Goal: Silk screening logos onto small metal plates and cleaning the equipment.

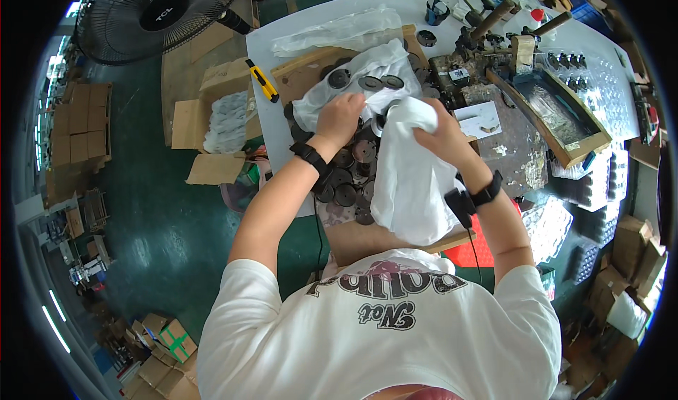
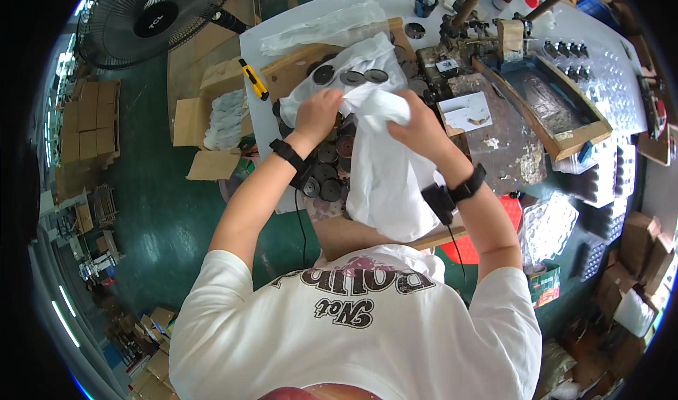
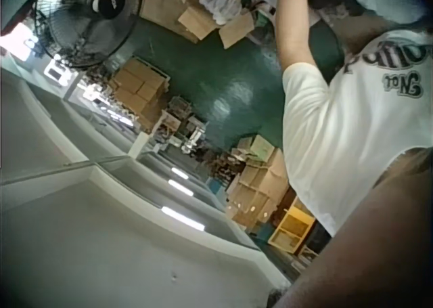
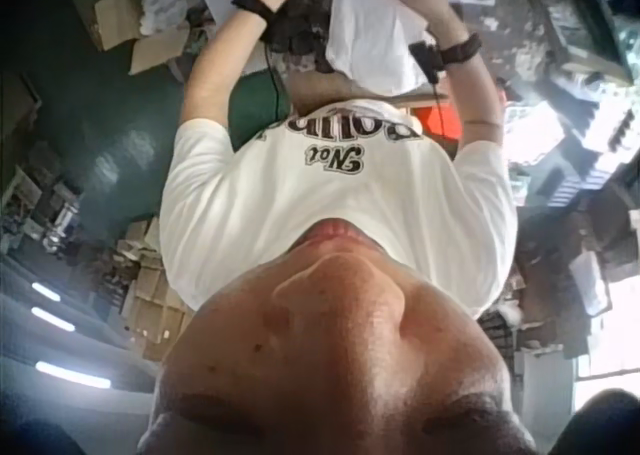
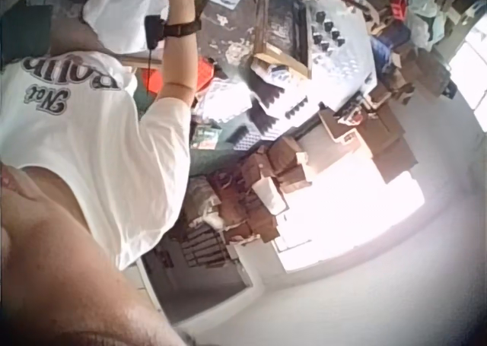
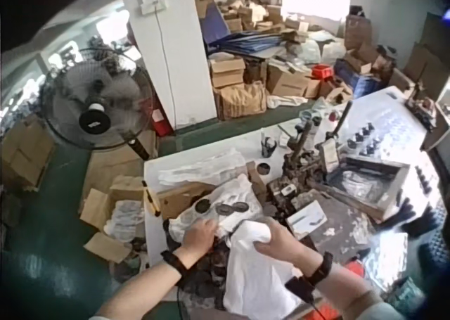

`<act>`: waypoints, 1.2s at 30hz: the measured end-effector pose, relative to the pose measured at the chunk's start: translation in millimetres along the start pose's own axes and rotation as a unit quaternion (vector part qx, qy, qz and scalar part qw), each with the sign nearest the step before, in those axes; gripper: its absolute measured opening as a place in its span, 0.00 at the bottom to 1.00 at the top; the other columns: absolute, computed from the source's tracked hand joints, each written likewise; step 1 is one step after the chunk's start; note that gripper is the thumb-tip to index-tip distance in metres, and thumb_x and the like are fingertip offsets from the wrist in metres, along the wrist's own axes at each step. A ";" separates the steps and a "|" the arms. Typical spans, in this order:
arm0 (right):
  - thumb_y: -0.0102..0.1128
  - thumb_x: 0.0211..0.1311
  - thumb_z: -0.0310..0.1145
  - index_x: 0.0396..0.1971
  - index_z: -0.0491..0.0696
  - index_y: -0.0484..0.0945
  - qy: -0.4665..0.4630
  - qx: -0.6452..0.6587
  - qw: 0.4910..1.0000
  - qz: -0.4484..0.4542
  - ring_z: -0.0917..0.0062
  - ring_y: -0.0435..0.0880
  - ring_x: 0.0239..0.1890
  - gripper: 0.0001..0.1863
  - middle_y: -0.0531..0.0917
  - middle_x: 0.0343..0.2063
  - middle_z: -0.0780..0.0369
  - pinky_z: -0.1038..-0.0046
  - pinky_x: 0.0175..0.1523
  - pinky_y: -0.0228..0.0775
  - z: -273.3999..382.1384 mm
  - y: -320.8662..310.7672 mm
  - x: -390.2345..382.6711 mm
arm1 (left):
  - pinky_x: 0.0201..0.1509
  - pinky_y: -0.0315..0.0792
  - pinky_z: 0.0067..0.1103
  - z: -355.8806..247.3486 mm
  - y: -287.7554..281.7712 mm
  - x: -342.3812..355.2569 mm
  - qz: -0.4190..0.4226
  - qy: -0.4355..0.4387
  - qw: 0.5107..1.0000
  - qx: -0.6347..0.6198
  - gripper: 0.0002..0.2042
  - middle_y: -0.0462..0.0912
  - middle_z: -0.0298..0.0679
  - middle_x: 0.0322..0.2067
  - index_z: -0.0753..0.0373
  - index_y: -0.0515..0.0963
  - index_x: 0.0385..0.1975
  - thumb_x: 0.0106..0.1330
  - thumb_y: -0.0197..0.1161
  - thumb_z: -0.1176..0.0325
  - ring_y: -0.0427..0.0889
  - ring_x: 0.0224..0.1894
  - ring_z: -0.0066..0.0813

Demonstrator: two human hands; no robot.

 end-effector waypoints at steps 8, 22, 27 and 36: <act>0.60 0.41 0.25 0.44 0.46 0.72 -0.130 -0.140 0.981 0.019 0.58 0.75 0.43 0.23 0.78 0.38 0.56 0.67 0.48 0.68 29.1 33.0 41.1 | 0.33 0.71 0.29 -31.9 -66.7 19.7 -0.067 0.039 0.992 -0.097 0.05 0.76 0.41 0.29 0.61 0.71 0.32 0.56 0.56 0.76 0.76 0.33 0.44; 0.63 0.33 0.23 0.30 0.43 0.75 -0.260 -0.144 0.955 -0.005 0.62 0.76 0.36 0.17 0.77 0.29 0.57 0.69 0.41 0.68 131.2 -20.4 -12.2 | 0.31 0.73 0.26 -82.4 -139.3 15.7 -0.127 0.137 0.964 -0.190 0.09 0.77 0.39 0.30 0.61 0.70 0.34 0.54 0.59 0.78 0.77 0.31 0.39; 0.64 0.34 0.23 0.26 0.43 0.73 -0.308 -0.090 0.947 0.010 0.62 0.76 0.36 0.14 0.76 0.27 0.58 0.68 0.40 0.67 151.9 -30.1 -30.7 | 0.36 0.72 0.24 -112.5 -161.8 14.2 -0.088 0.194 0.940 -0.267 0.09 0.77 0.41 0.31 0.63 0.70 0.36 0.56 0.57 0.79 0.77 0.32 0.36; 0.66 0.39 0.28 0.24 0.45 0.70 -0.320 0.137 0.937 0.005 0.63 0.78 0.38 0.13 0.78 0.31 0.57 0.66 0.43 0.70 149.9 -40.5 -34.1 | 0.42 0.72 0.23 -14.6 -116.0 62.7 -0.007 -0.001 0.930 -0.367 0.15 0.73 0.43 0.43 0.65 0.69 0.46 0.62 0.57 0.66 0.76 0.41 0.32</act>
Point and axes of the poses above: each hand's wrist, its own x-axis towards the middle knuckle, its own y-axis out of the palm, z = x × y, the point moved 8 cm from there along x, towards the middle knuckle
